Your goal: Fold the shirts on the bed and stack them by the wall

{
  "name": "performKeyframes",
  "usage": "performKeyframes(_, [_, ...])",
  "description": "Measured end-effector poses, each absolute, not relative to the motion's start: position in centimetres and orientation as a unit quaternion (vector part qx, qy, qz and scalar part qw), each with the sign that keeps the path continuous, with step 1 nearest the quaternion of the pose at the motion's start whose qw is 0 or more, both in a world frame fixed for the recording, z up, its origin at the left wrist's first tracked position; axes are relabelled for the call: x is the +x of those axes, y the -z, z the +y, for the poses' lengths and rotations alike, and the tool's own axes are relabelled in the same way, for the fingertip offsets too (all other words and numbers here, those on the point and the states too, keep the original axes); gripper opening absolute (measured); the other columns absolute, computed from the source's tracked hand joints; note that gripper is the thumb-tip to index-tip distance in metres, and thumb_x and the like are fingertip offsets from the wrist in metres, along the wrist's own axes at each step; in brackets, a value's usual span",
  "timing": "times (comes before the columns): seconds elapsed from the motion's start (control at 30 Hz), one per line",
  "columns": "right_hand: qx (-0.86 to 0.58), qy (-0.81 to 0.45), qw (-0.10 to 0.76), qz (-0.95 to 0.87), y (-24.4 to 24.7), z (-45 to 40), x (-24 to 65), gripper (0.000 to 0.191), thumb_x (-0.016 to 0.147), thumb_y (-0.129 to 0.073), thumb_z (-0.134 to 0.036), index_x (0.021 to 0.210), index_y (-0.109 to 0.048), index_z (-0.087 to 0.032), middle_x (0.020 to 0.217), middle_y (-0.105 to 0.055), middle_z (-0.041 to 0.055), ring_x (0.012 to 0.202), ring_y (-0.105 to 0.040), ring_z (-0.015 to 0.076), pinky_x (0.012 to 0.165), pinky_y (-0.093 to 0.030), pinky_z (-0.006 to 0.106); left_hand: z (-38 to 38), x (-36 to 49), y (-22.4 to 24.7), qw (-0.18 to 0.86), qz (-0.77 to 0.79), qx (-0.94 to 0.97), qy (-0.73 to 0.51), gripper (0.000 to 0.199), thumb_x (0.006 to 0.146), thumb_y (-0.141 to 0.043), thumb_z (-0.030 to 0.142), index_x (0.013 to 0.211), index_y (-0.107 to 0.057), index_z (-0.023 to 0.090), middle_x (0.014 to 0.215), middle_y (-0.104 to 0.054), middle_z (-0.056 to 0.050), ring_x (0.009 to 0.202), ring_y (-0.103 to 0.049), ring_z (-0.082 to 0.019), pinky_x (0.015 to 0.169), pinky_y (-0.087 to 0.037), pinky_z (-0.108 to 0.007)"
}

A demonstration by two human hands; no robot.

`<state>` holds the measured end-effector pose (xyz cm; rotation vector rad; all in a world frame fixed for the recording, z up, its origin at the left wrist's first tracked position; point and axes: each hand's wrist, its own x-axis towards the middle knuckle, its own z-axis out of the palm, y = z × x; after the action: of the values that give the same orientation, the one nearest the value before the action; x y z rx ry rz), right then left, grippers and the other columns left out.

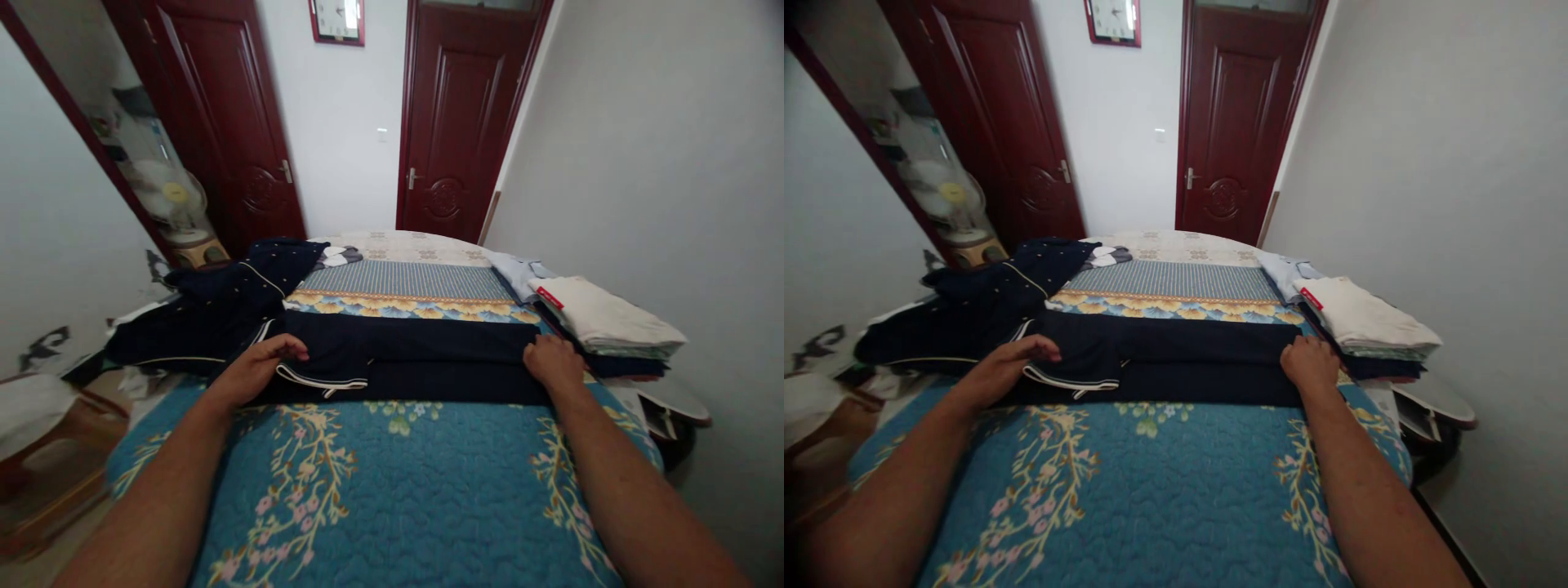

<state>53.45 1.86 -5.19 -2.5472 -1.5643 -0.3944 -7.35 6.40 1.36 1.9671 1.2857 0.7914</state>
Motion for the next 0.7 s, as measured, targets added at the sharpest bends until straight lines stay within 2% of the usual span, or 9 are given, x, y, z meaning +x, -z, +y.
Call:
performKeyframes(0.1, [-0.815,0.153,0.088,-0.552,5.4,1.9,53.8,0.050,0.096,-0.049,-0.025,0.141,-0.066,-0.012,0.136,-0.066,0.0242,0.123,-0.062,0.0390,0.102,-0.050,0.056,7.3,-7.5,-1.5,0.322,0.521,0.713,-0.341,0.039,0.066,-0.053,0.024,0.098,-0.074,0.021,0.094,-0.080,-0.006,0.095,-0.076,-0.026,0.092,-0.060,-0.041])
performKeyframes(0.2, [-0.754,0.170,0.133,-0.621,5.5,2.4,53.7,0.047,0.095,-0.051,-0.021,0.139,-0.067,-0.013,0.138,-0.067,0.0194,0.127,-0.061,0.0326,0.111,-0.047,0.049,8.7,-6.7,-1.7,0.278,0.544,0.721,-0.327,0.031,0.073,-0.055,0.026,0.096,-0.075,0.021,0.094,-0.080,-0.007,0.093,-0.077,-0.027,0.091,-0.060,-0.041])
performKeyframes(0.3, [-0.689,0.163,0.182,-0.682,5.9,3.0,52.9,0.046,0.099,-0.049,-0.025,0.140,-0.064,-0.013,0.141,-0.066,0.0176,0.134,-0.059,0.0280,0.117,-0.044,0.044,10.2,-4.8,-1.2,0.198,0.509,0.780,-0.306,0.032,0.085,-0.057,0.032,0.107,-0.078,0.024,0.114,-0.080,-0.007,0.108,-0.075,-0.026,0.104,-0.055,-0.041])
performKeyframes(0.4, [-0.684,0.121,0.155,-0.702,6.6,3.4,51.9,0.048,0.105,-0.043,-0.033,0.143,-0.063,-0.012,0.147,-0.063,0.0178,0.140,-0.055,0.0267,0.121,-0.040,0.043,10.9,-2.2,0.4,0.151,0.464,0.832,-0.265,0.045,0.093,-0.055,0.039,0.132,-0.073,0.024,0.137,-0.073,-0.010,0.129,-0.066,-0.027,0.116,-0.047,-0.041])
performKeyframes(0.5, [-0.732,0.100,0.104,-0.666,6.7,3.6,51.3,0.054,0.108,-0.040,-0.038,0.148,-0.060,-0.008,0.155,-0.057,0.0198,0.147,-0.049,0.0281,0.124,-0.035,0.043,10.7,-0.2,2.1,0.099,0.502,0.842,-0.173,0.059,0.097,-0.053,0.051,0.148,-0.063,0.022,0.155,-0.060,-0.016,0.145,-0.053,-0.034,0.122,-0.037,-0.053])
performKeyframes(0.6, [-0.792,0.085,0.078,-0.599,6.0,3.7,51.0,0.056,0.109,-0.038,-0.038,0.153,-0.055,-0.009,0.163,-0.049,0.0176,0.152,-0.042,0.0293,0.125,-0.032,0.046,10.1,0.5,2.8,0.056,0.547,0.831,-0.083,0.071,0.099,-0.044,0.064,0.159,-0.053,0.027,0.169,-0.044,-0.014,0.157,-0.035,-0.039,0.125,-0.024,-0.066])
performKeyframes(0.7, [-0.836,0.068,0.071,-0.540,5.0,3.8,50.5,0.057,0.108,-0.038,-0.039,0.155,-0.053,-0.010,0.165,-0.046,0.0173,0.153,-0.040,0.0313,0.125,-0.030,0.049,10.3,0.4,2.7,0.039,0.569,0.821,-0.035,0.083,0.096,-0.039,0.073,0.165,-0.044,0.027,0.174,-0.035,-0.014,0.160,-0.028,-0.042,0.124,-0.021,-0.071])
